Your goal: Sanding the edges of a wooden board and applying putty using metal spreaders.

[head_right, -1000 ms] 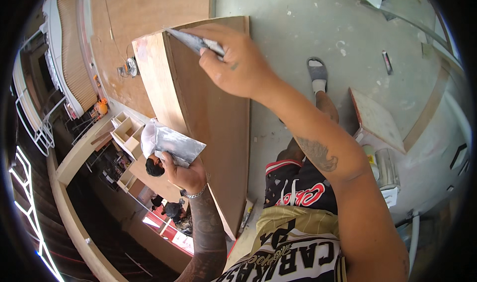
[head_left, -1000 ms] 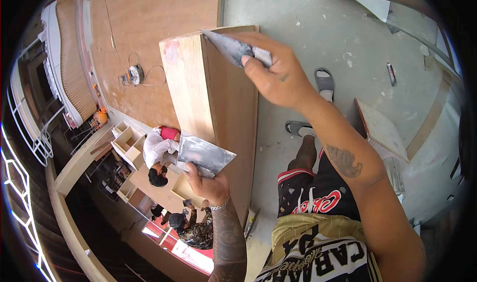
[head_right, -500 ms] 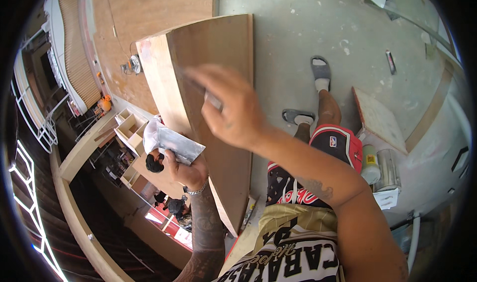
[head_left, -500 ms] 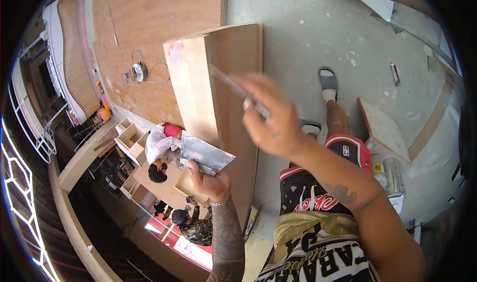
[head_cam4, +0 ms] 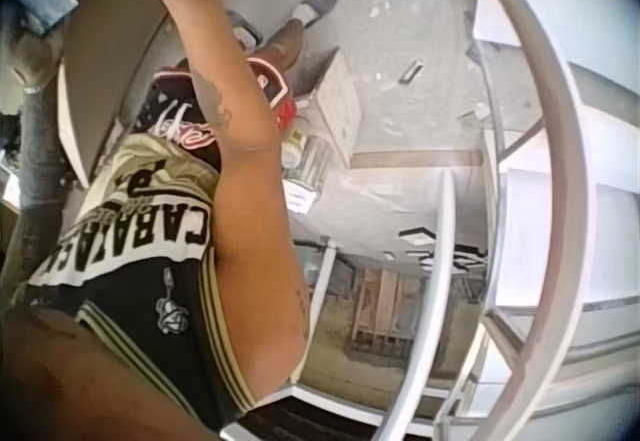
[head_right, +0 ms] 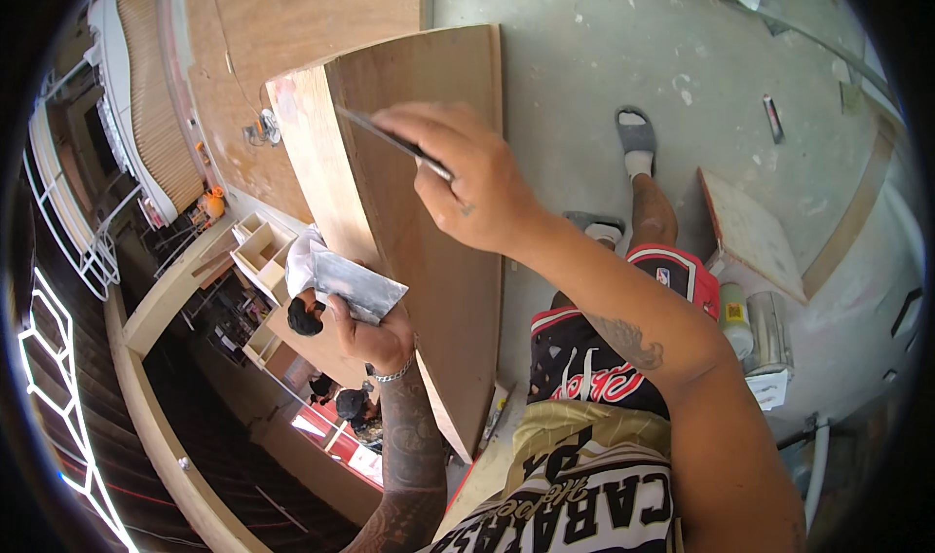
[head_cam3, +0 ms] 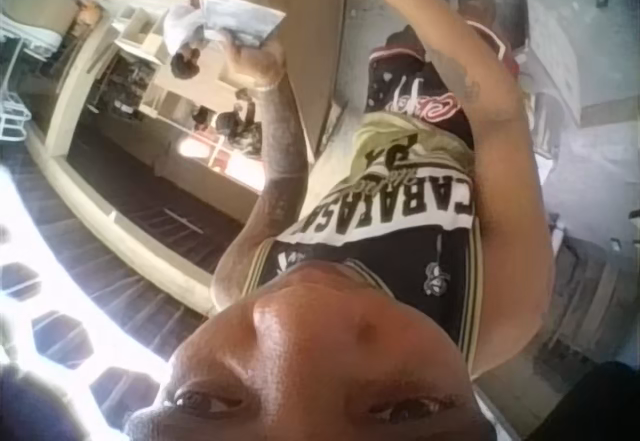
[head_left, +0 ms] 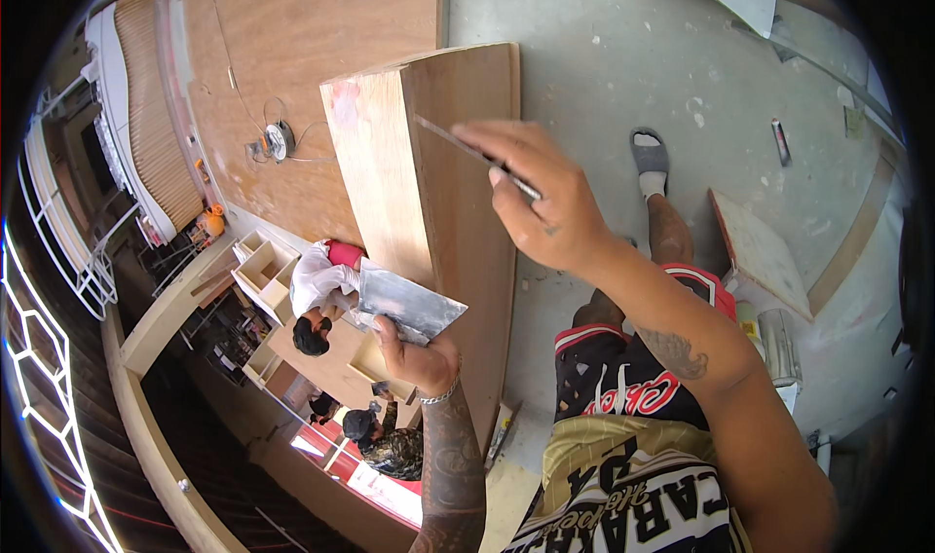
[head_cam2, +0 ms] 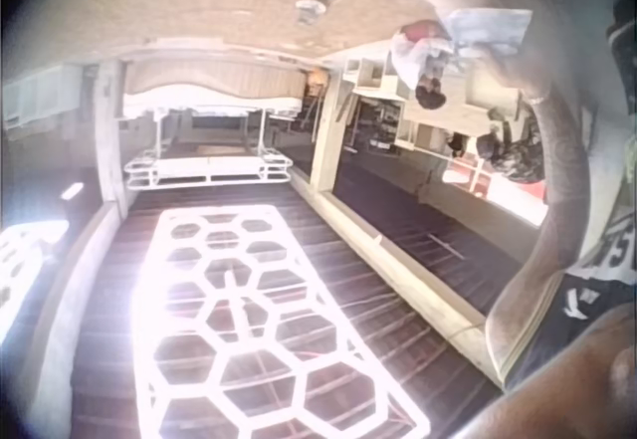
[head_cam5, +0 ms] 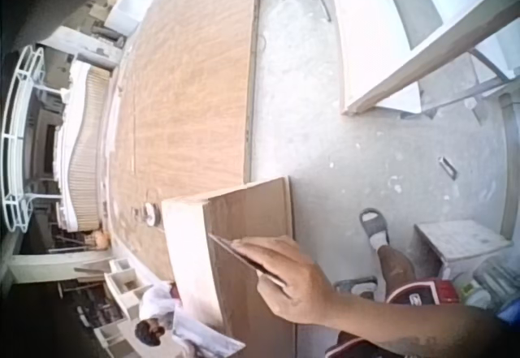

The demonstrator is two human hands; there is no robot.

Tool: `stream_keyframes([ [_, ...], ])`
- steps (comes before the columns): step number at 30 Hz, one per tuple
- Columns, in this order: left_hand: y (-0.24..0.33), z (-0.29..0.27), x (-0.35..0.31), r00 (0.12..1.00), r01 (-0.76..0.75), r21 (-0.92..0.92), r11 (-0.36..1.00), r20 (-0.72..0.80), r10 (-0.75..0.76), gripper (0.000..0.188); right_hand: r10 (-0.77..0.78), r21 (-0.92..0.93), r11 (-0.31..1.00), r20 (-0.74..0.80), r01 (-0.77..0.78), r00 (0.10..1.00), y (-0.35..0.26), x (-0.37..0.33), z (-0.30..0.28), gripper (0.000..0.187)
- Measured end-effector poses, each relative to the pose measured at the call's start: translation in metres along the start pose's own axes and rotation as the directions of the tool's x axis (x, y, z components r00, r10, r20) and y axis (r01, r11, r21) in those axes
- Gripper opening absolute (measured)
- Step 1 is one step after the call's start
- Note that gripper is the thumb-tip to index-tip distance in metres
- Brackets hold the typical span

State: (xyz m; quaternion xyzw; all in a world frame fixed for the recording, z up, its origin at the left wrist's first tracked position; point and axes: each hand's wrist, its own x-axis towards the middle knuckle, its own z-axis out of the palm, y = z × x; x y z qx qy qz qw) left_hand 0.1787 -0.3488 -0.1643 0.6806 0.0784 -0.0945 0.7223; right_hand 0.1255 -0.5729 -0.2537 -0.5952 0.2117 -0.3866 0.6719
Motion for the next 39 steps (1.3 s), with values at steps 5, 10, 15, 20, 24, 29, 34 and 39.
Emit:
stream_keyframes([
  [5,-0.003,0.0,-0.005,1.0,-0.028,-0.005,1.0,0.009,0.028,0.045,-0.042,-0.136,0.99,-0.058,0.034,0.997,0.009,0.003,0.025,0.061],
  [10,-0.002,-0.001,0.001,1.0,-0.028,-0.018,0.999,0.01,0.029,0.043,-0.035,-0.183,0.98,0.192,0.071,0.981,-0.006,-0.031,0.024,0.071],
  [15,0.0,-0.003,0.001,1.0,0.018,-0.022,1.0,0.016,-0.018,0.041,-0.124,-0.089,0.989,-0.041,0.12,0.991,0.002,0.0,-0.004,0.059],
  [20,-0.002,-0.001,-0.003,1.0,0.001,-0.021,1.0,-0.031,-0.001,0.04,-0.143,-0.172,0.975,0.012,0.143,0.99,0.009,0.016,0.011,0.059],
  [24,-0.001,0.0,-0.001,1.0,-0.004,-0.023,1.0,-0.008,0.004,0.042,-0.144,-0.126,0.979,0.14,0.161,0.98,0.009,0.0,0.002,0.059],
  [29,-0.003,0.001,-0.004,1.0,-0.006,0.022,1.0,-0.022,0.006,0.043,-0.156,-0.124,0.981,-0.065,0.148,0.986,0.009,0.019,0.012,0.061],
  [34,-0.005,-0.001,-0.003,0.998,-0.033,0.016,0.999,-0.055,0.034,0.042,-0.203,-0.037,0.977,0.163,0.212,0.965,0.004,-0.001,-0.008,0.059],
  [39,-0.005,-0.009,0.001,0.999,-0.028,0.005,1.0,-0.041,0.029,0.044,0.635,0.355,0.606,0.323,-0.712,0.702,0.032,0.022,-0.049,0.034],
])
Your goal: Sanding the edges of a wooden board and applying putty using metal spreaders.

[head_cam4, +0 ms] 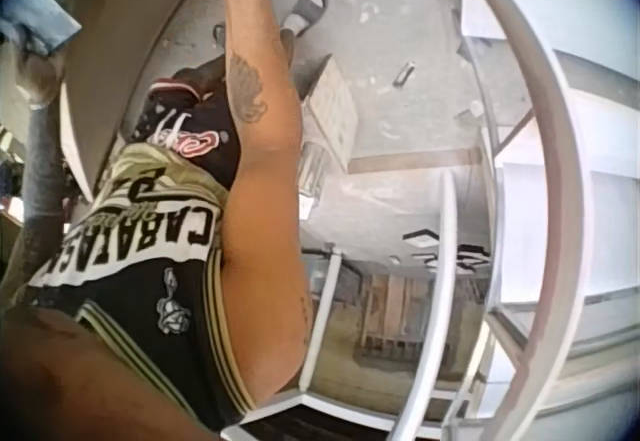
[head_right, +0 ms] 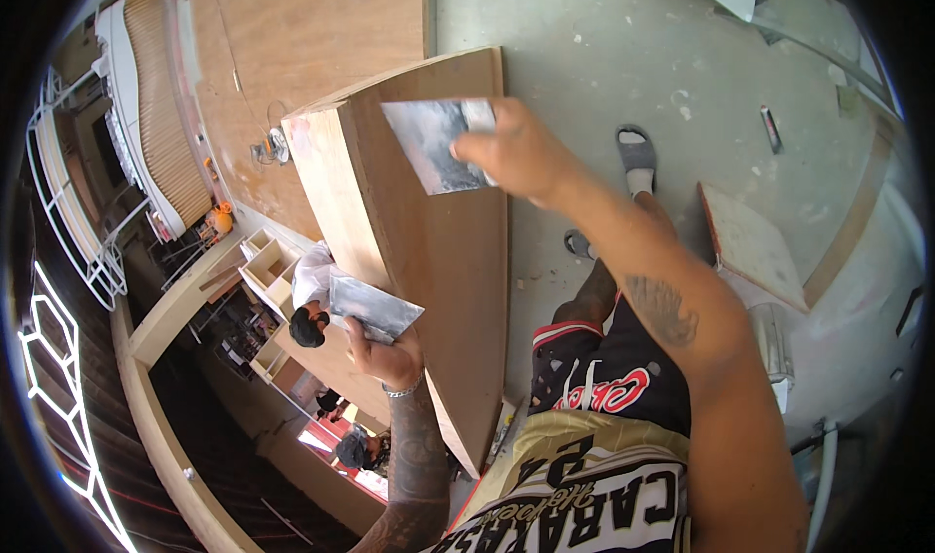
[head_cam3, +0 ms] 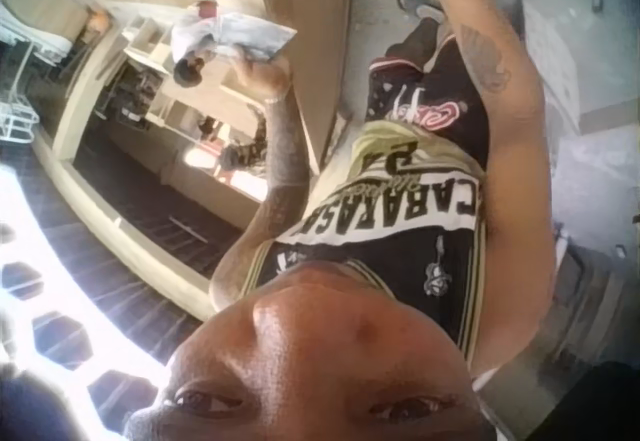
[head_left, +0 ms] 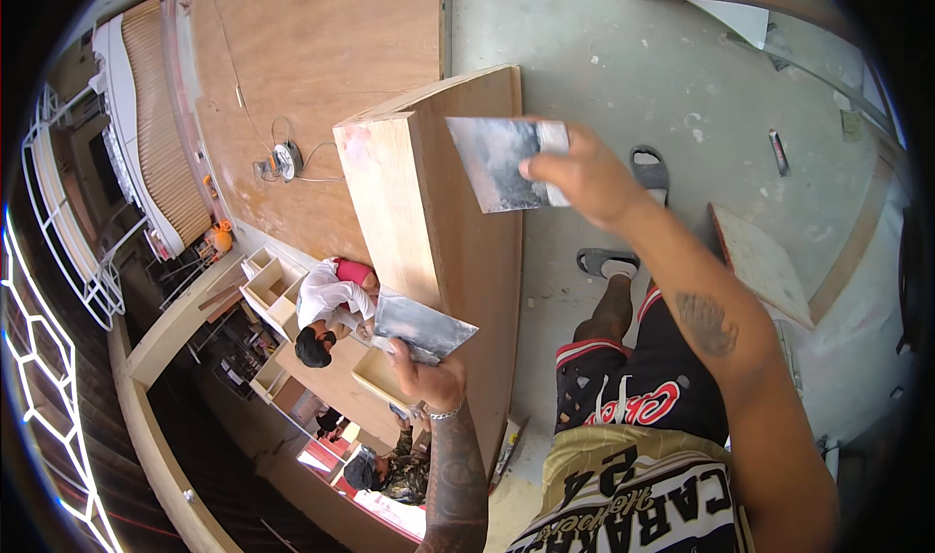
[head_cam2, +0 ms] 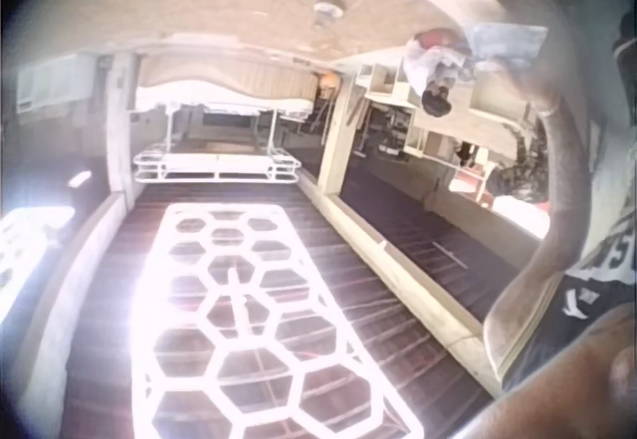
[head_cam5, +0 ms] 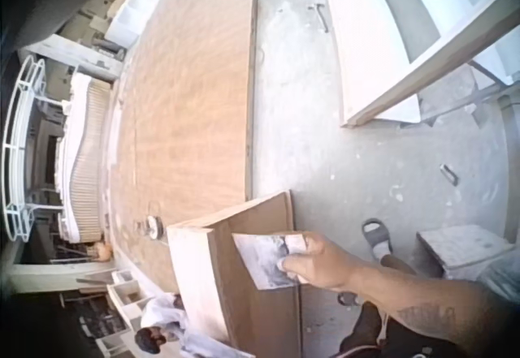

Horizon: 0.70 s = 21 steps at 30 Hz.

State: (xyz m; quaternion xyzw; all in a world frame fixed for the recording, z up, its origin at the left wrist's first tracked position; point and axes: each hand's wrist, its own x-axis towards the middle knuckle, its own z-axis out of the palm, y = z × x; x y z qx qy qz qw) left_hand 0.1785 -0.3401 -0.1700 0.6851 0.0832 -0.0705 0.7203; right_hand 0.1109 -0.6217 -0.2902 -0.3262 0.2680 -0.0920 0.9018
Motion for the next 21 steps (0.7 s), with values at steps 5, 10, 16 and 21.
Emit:
stream_keyframes([
  [5,-0.003,-0.008,0.0,1.0,-0.015,0.004,1.0,0.0,0.015,0.05,0.048,0.012,0.999,0.152,-0.05,0.987,-0.057,0.037,-0.003,0.03],
  [10,-0.002,-0.012,0.0,1.0,0.006,-0.004,1.0,-0.013,-0.006,0.052,-0.254,-0.442,0.832,0.23,0.334,0.939,-0.076,0.04,-0.008,0.039],
  [16,-0.003,-0.009,-0.001,0.999,-0.039,-0.003,0.999,0.014,0.039,0.057,-0.685,-0.579,0.453,0.26,0.678,0.68,-0.051,0.03,0.01,0.048],
  [21,-0.002,-0.004,-0.003,0.999,-0.043,0.035,0.998,-0.01,0.043,0.046,-0.788,-0.632,0.468,0.017,0.617,0.616,-0.001,0.008,0.059,0.059],
])
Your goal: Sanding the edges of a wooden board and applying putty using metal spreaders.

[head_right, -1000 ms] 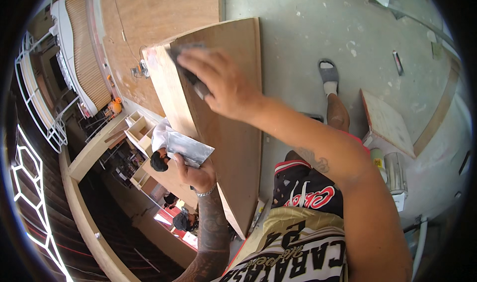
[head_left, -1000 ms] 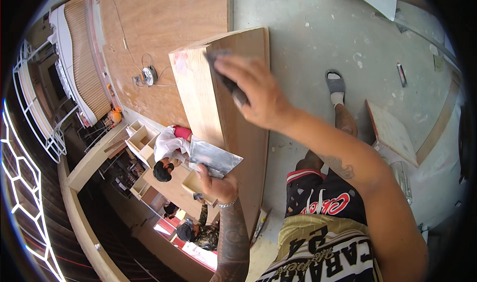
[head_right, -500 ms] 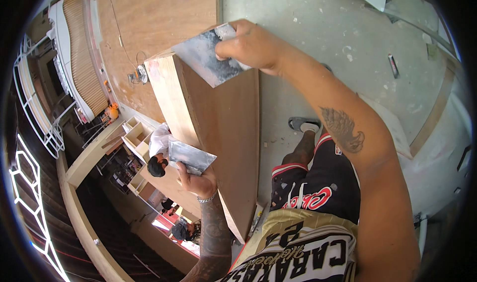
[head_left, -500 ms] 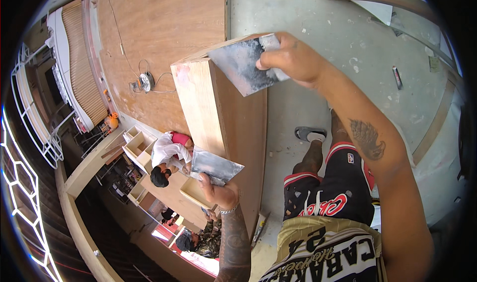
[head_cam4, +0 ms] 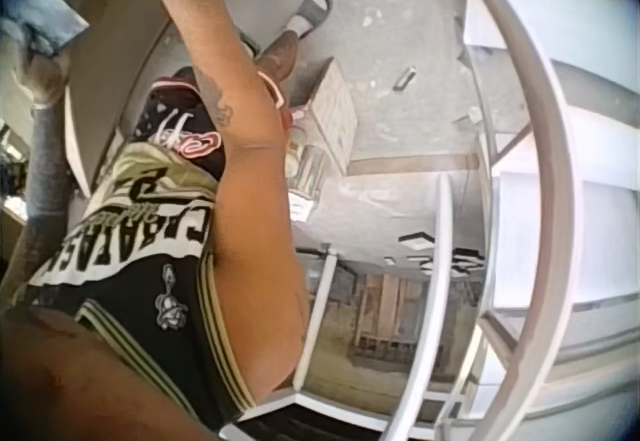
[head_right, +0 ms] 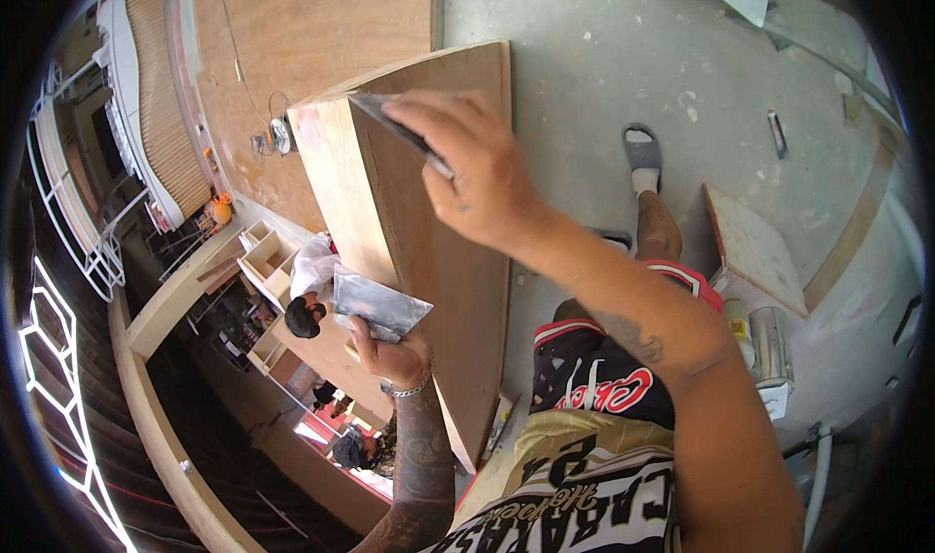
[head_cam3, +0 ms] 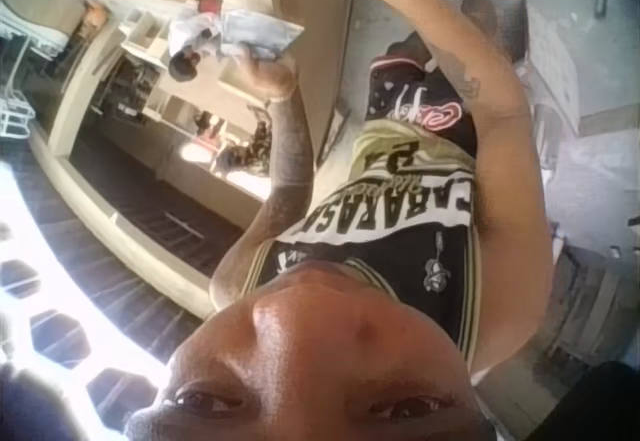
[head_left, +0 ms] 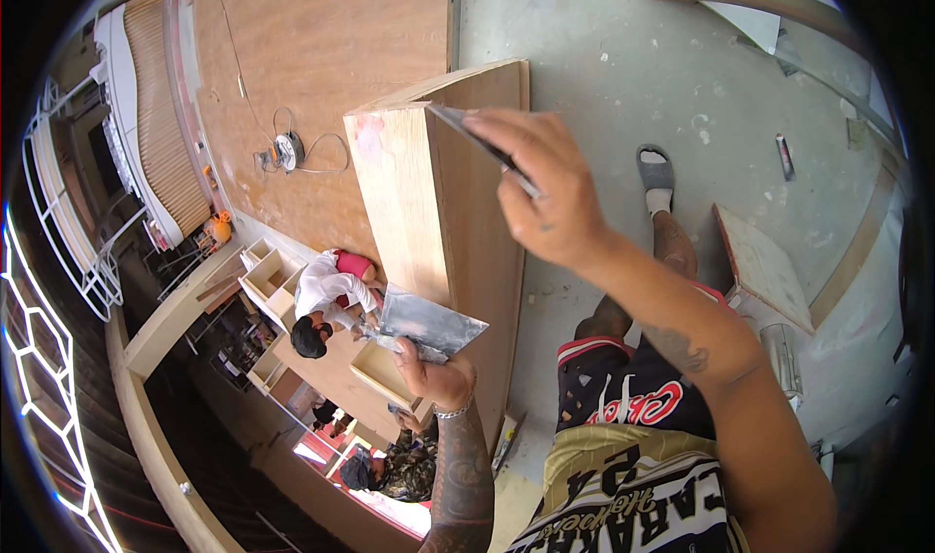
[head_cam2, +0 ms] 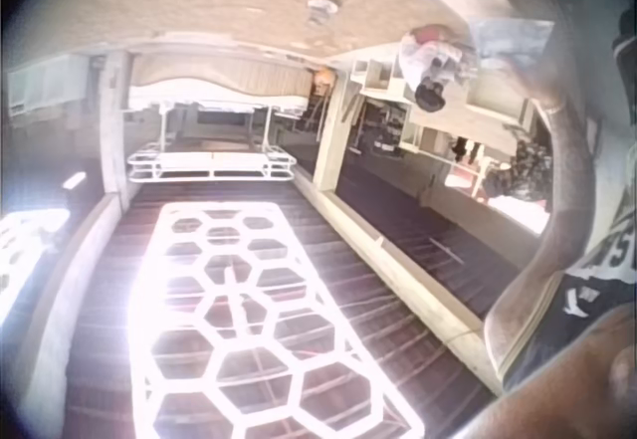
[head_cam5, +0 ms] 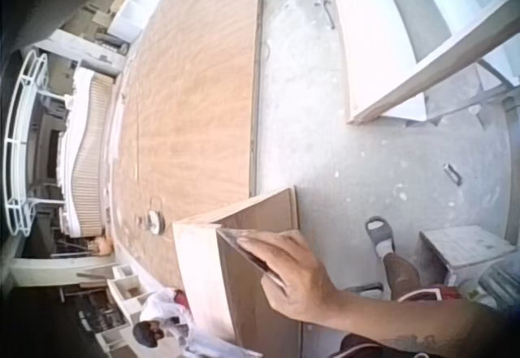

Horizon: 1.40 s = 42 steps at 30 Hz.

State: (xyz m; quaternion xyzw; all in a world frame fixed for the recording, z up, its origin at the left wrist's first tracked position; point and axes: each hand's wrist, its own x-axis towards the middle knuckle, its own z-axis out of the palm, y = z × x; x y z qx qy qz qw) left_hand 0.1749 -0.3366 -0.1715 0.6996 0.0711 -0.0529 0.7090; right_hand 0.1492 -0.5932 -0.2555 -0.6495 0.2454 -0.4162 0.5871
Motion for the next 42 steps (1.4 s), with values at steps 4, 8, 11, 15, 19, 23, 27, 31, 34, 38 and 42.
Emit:
stream_keyframes([
  [4,0.002,0.002,-0.001,1.0,0.012,0.001,1.0,0.021,-0.012,0.051,0.134,-0.022,0.991,0.051,-0.133,0.99,-0.016,-0.043,0.038,0.062],
  [8,0.001,0.0,0.001,0.999,0.03,-0.017,0.999,0.02,-0.029,0.047,-0.094,0.088,0.993,0.163,0.081,0.982,-0.016,-0.059,0.004,0.068],
  [11,-0.001,-0.003,0.002,0.999,0.02,-0.011,1.0,0.032,-0.02,0.045,-0.046,-0.041,0.998,0.052,0.048,0.998,0.004,-0.036,-0.004,0.069],
  [15,-0.001,-0.003,0.002,1.0,-0.006,0.003,1.0,0.001,0.006,0.041,-0.074,-0.021,0.997,0.052,0.075,0.996,0.002,-0.024,0.011,0.067],
  [19,0.0,0.001,0.004,0.999,0.039,-0.048,0.998,-0.007,-0.039,0.056,-0.09,-0.039,0.994,0.264,0.103,0.96,-0.009,-0.027,-0.02,0.064],
  [23,-0.001,0.003,0.002,1.0,0.005,-0.04,0.999,0.013,-0.004,0.039,-0.002,-0.301,0.951,0.211,0.067,0.977,0.014,0.016,-0.059,0.055],
  [27,-0.003,-0.001,0.0,0.999,0.019,-0.043,0.999,0.027,-0.018,0.053,-0.227,-0.259,0.905,0.378,0.338,0.897,0.027,0.067,-0.052,0.053],
  [31,-0.004,-0.007,0.002,1.0,0.019,-0.051,0.999,0.014,-0.018,0.06,-0.102,-0.423,0.803,0.597,0.42,0.796,0.018,0.081,-0.06,0.047],
  [34,-0.005,-0.007,0.003,0.999,0.022,-0.055,0.998,0.028,-0.02,0.059,-0.023,-0.409,0.889,0.412,0.208,0.911,0.006,0.064,-0.064,0.048],
  [38,-0.004,0.0,0.001,1.0,-0.003,0.01,1.0,0.025,0.003,0.059,0.138,-0.012,0.99,0.147,-0.138,0.979,-0.021,0.007,-0.039,0.059],
  [42,0.002,0.005,-0.002,0.999,0.0,0.049,0.999,0.046,-0.003,0.058,0.104,0.04,0.994,0.021,-0.105,0.994,-0.017,-0.021,0.004,0.061],
])
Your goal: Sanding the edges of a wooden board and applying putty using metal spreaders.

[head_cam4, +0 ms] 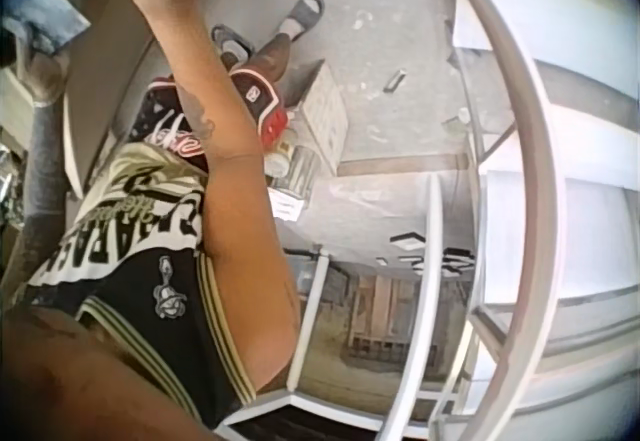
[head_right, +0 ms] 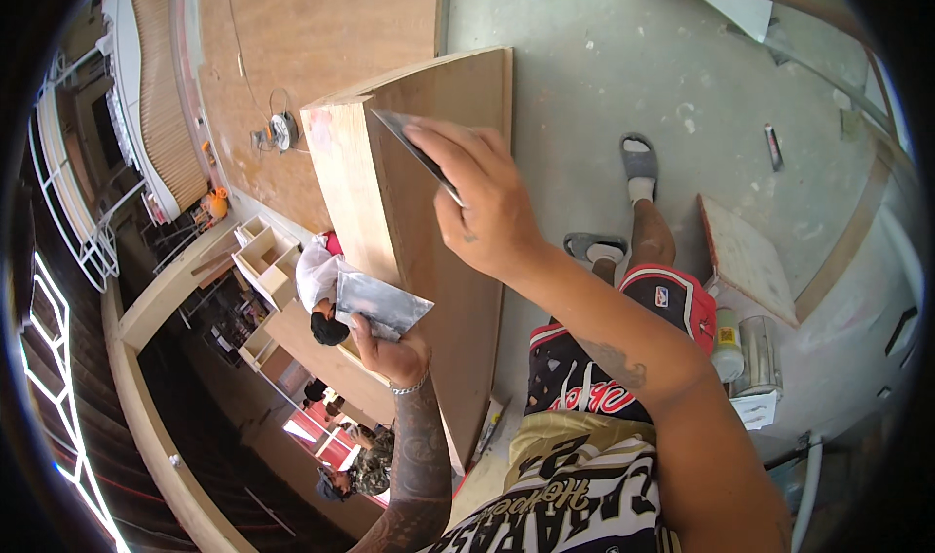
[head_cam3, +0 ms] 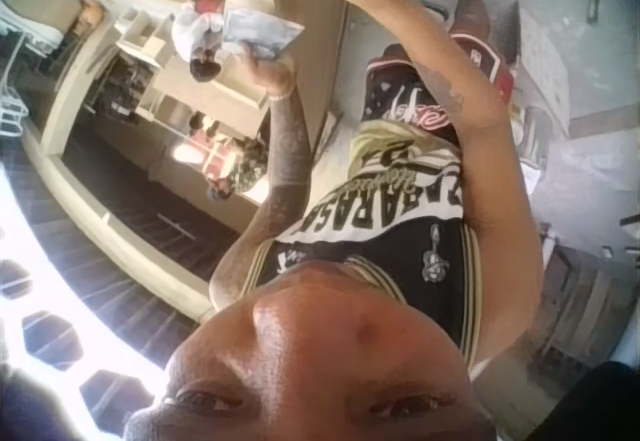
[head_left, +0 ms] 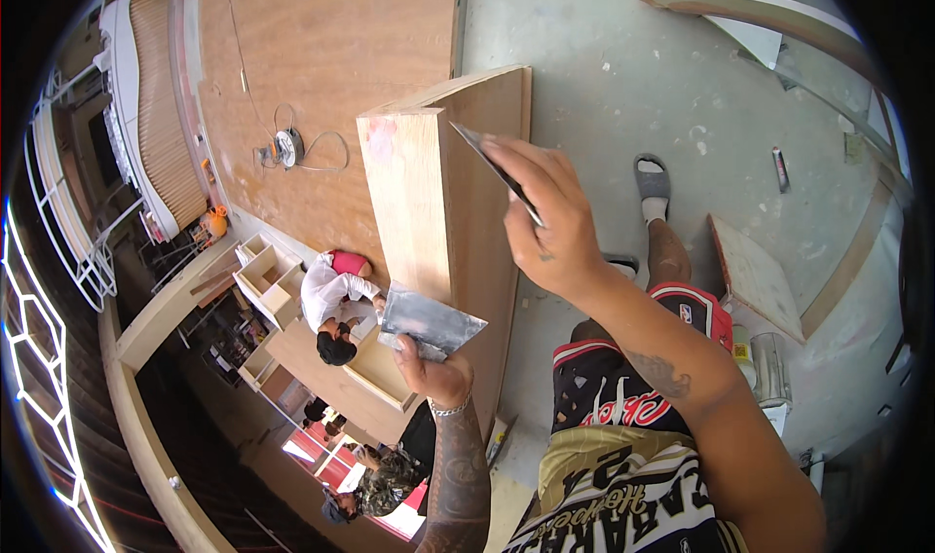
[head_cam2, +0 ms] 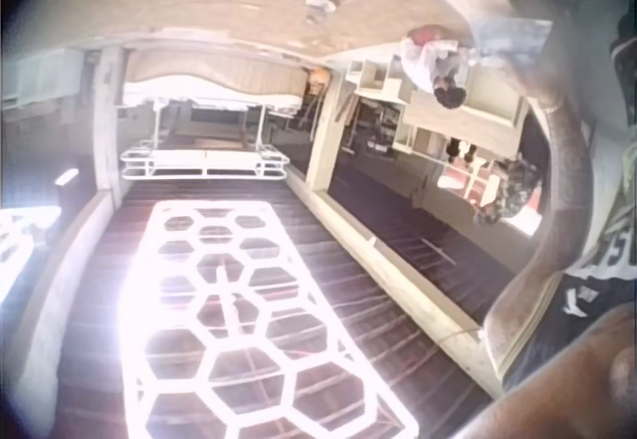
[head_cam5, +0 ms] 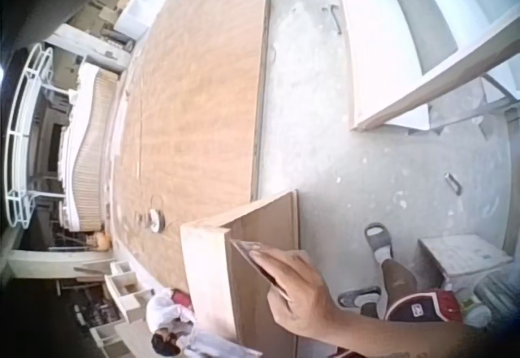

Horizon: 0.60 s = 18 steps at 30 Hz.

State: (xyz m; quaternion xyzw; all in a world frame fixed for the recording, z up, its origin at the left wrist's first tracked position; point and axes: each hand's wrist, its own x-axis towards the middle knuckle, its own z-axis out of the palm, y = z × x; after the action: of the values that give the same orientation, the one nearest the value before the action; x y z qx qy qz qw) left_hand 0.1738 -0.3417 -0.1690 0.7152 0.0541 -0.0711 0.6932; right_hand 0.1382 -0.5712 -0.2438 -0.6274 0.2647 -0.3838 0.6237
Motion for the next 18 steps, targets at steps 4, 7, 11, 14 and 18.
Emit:
stream_keyframes([
  [4,-0.001,0.002,0.001,0.998,-0.058,0.002,0.998,0.023,0.058,0.056,-0.024,-0.017,0.999,0.151,0.027,0.988,-0.006,-0.025,0.013,0.065],
  [7,0.002,0.009,0.003,0.998,0.04,-0.094,0.995,-0.054,-0.045,0.049,-0.034,0.006,0.999,0.382,0.035,0.923,-0.014,-0.05,-0.024,0.066],
  [11,0.038,0.025,0.0,0.959,0.284,-0.166,0.944,0.038,-0.282,0.036,-0.037,-0.027,0.998,0.436,0.054,0.899,-0.04,-0.051,-0.057,0.065],
  [14,0.074,0.04,-0.021,0.796,0.602,-0.384,0.7,0.221,-0.564,0.036,-0.264,0.028,0.956,0.525,0.293,0.809,-0.09,-0.033,-0.074,0.059],
  [18,0.11,0.049,-0.041,0.683,0.719,-0.291,0.631,0.462,-0.566,0.039,-0.339,-0.033,0.859,0.713,0.512,0.614,-0.141,-0.01,-0.087,0.053],
])
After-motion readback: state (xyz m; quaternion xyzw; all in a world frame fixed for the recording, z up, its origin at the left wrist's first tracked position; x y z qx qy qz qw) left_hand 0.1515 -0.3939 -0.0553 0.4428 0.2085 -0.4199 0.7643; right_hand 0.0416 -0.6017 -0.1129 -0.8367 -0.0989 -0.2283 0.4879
